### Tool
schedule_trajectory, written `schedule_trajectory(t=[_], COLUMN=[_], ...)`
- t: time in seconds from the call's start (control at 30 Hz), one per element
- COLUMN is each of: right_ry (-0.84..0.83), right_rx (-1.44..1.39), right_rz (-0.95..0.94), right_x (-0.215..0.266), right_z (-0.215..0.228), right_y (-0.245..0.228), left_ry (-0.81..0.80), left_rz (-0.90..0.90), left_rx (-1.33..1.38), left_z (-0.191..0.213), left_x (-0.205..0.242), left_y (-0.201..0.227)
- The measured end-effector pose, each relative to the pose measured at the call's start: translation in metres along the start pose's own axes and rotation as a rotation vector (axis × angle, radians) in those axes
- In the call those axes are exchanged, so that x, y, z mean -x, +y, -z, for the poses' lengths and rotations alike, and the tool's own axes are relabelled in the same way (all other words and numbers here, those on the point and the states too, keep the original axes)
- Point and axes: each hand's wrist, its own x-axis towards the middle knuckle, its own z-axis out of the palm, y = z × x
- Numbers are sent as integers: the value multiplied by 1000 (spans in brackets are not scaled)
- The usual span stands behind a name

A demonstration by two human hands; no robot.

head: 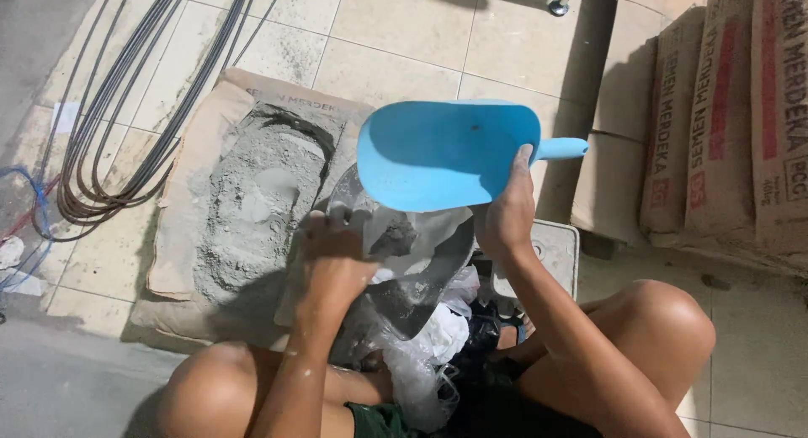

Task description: Scooping cement powder from a bag into a container using a hand scoop

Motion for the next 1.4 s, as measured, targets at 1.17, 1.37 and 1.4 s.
schedule_trajectory(t=[1.17,1.37,1.4], right_ry=[-814,-1050,-1092], right_rx=[816,1162,1282], right_rz=[71,205,398], right_x=[-128,-124,-125], right_z=[-142,-216,-223], right_y=[116,181,201], left_ry=[-517,-597,-614], left_rz=[104,70,40], left_rx=[271,277,274], left_z=[-9,17,15], left_x=[13,9,7], left_y=[-22,-12,-11])
